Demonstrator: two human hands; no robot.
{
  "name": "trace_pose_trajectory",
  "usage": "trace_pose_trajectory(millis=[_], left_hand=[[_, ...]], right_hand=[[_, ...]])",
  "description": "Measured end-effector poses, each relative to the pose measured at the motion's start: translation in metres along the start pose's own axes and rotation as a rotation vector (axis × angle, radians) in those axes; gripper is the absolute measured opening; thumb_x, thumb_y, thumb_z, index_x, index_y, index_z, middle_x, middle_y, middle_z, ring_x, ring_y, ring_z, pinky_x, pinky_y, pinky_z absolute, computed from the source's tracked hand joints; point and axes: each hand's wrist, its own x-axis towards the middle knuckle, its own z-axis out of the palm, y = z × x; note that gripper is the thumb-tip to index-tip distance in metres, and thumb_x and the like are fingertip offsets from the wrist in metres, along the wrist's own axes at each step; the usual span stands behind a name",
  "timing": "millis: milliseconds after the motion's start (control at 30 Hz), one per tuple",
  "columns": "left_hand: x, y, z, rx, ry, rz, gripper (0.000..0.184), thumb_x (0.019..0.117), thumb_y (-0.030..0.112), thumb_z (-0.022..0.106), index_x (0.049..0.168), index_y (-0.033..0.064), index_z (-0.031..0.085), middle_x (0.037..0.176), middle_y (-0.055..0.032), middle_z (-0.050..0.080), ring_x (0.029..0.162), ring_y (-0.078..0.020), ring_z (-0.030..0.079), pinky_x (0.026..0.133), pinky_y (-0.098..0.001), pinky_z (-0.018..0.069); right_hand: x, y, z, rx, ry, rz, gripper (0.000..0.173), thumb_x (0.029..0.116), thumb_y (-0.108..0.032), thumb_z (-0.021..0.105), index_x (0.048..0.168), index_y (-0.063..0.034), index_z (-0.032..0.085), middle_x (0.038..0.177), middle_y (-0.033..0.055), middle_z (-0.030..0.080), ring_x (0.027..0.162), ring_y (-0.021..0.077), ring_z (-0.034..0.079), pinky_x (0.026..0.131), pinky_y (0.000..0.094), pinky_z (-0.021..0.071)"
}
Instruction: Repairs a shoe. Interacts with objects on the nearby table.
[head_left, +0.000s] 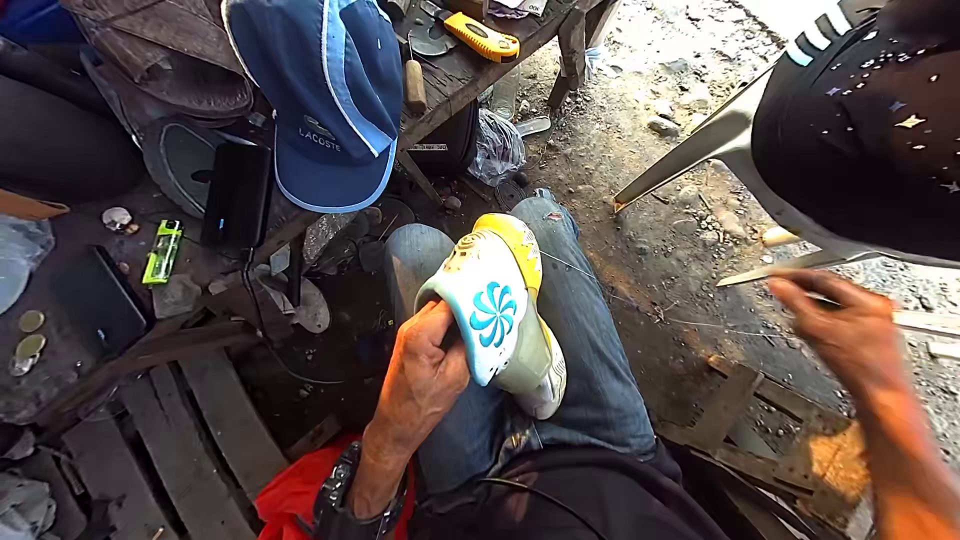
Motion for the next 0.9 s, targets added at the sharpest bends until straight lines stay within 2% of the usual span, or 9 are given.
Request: trace_pose_trajectory(millis=[33, 67, 133, 233, 300, 367, 500, 667, 900], left_hand=[[0.002, 0.0, 0.002, -0.001, 0.008, -0.007, 0.02, 0.0922, 0.006, 0.061, 0.107, 0.0026, 0.073, 0.102, -0.0019, 0.074, 0.101, -0.0059, 0.068, 0.094, -0.024, 0.0552], [0.003, -0.003, 0.004, -0.013, 0.012, -0.013, 0.02, 0.0922, 0.007, 0.061, 0.108, 0.0024, 0.072, 0.103, -0.002, 0.074, 0.102, -0.0057, 0.068, 0.095, -0.0239, 0.055], [0.003, -0.011, 0.005, -0.074, 0.022, -0.022, 0.022, 0.0913, 0.008, 0.062, 0.11, 0.0011, 0.071, 0.105, -0.0017, 0.073, 0.104, -0.0049, 0.068, 0.096, -0.0238, 0.0549], [0.0, -0.015, 0.003, -0.165, 0.039, -0.052, 0.023, 0.0914, 0.009, 0.062, 0.112, 0.0016, 0.071, 0.106, -0.0012, 0.074, 0.104, -0.0064, 0.068, 0.096, -0.0259, 0.0558], [-0.001, -0.016, 0.003, -0.181, 0.056, -0.056, 0.023, 0.092, 0.011, 0.063, 0.111, 0.0022, 0.071, 0.105, -0.0008, 0.074, 0.103, -0.0068, 0.068, 0.095, -0.0267, 0.0561], [-0.001, -0.017, 0.003, -0.191, 0.071, -0.051, 0.022, 0.0924, 0.014, 0.063, 0.11, 0.0024, 0.072, 0.104, -0.0006, 0.074, 0.101, -0.0067, 0.068, 0.094, -0.0268, 0.0561], [-0.001, -0.019, 0.005, -0.213, 0.088, -0.041, 0.022, 0.0932, 0.018, 0.065, 0.108, 0.0036, 0.073, 0.103, 0.0001, 0.074, 0.101, -0.0064, 0.068, 0.093, -0.0262, 0.0562], [-0.002, -0.019, 0.011, -0.187, 0.152, -0.05, 0.023, 0.0938, 0.024, 0.068, 0.105, 0.0044, 0.074, 0.099, 0.0007, 0.073, 0.097, -0.0049, 0.068, 0.089, -0.0237, 0.0561], [-0.005, -0.021, 0.009, -0.11, 0.112, -0.049, 0.021, 0.0937, 0.024, 0.066, 0.09, 0.0051, 0.073, 0.087, 0.0014, 0.072, 0.087, 0.0001, 0.066, 0.081, -0.018, 0.0535]], right_hand=[[0.007, -0.039, 0.027, 0.137, -0.037, -0.096, 0.028, 0.1007, -0.021, 0.062, 0.115, 0.0019, 0.07, 0.104, 0.0094, 0.072, 0.074, 0.0051, 0.063, 0.066, 0.0236, 0.0541], [0.013, -0.077, 0.054, 0.283, -0.09, -0.182, 0.025, 0.1005, -0.02, 0.062, 0.116, -0.0022, 0.07, 0.101, 0.0022, 0.072, 0.067, -0.0019, 0.059, 0.059, 0.0178, 0.0511], [0.024, -0.131, 0.104, 0.438, -0.193, -0.354, 0.028, 0.0995, -0.023, 0.065, 0.121, -0.0055, 0.07, 0.095, 0.0002, 0.072, 0.06, -0.0017, 0.054, 0.054, 0.0189, 0.0481], [0.033, -0.171, 0.142, 0.328, -0.243, -0.493, 0.036, 0.0985, -0.033, 0.067, 0.126, -0.0094, 0.068, 0.102, 0.0026, 0.074, 0.066, 0.0073, 0.059, 0.06, 0.0299, 0.0525], [0.037, -0.178, 0.143, 0.356, -0.276, -0.45, 0.031, 0.0972, -0.035, 0.068, 0.114, -0.0089, 0.069, 0.081, -0.0019, 0.067, 0.061, 0.005, 0.056, 0.056, 0.0251, 0.0491], [0.038, -0.183, 0.136, 0.525, -0.386, -0.356, 0.02, 0.0976, -0.029, 0.069, 0.099, -0.0083, 0.07, 0.066, -0.0085, 0.055, 0.054, -0.0025, 0.046, 0.05, 0.0147, 0.0389], [0.035, -0.189, 0.13, 0.794, -0.576, -0.146, 0.017, 0.1007, -0.018, 0.064, 0.109, -0.0068, 0.073, 0.067, -0.0095, 0.06, 0.048, -0.0036, 0.043, 0.044, 0.0132, 0.0364], [0.03, -0.186, 0.141, 0.859, -0.5, -0.165, 0.016, 0.1012, -0.013, 0.062, 0.109, -0.004, 0.073, 0.078, -0.0065, 0.066, 0.051, -0.004, 0.045, 0.045, 0.0129, 0.0379], [0.023, -0.184, 0.16, 0.893, -0.38, -0.232, 0.015, 0.1009, -0.009, 0.061, 0.105, -0.0013, 0.073, 0.078, -0.0058, 0.068, 0.054, -0.005, 0.048, 0.048, 0.0131, 0.0414]])
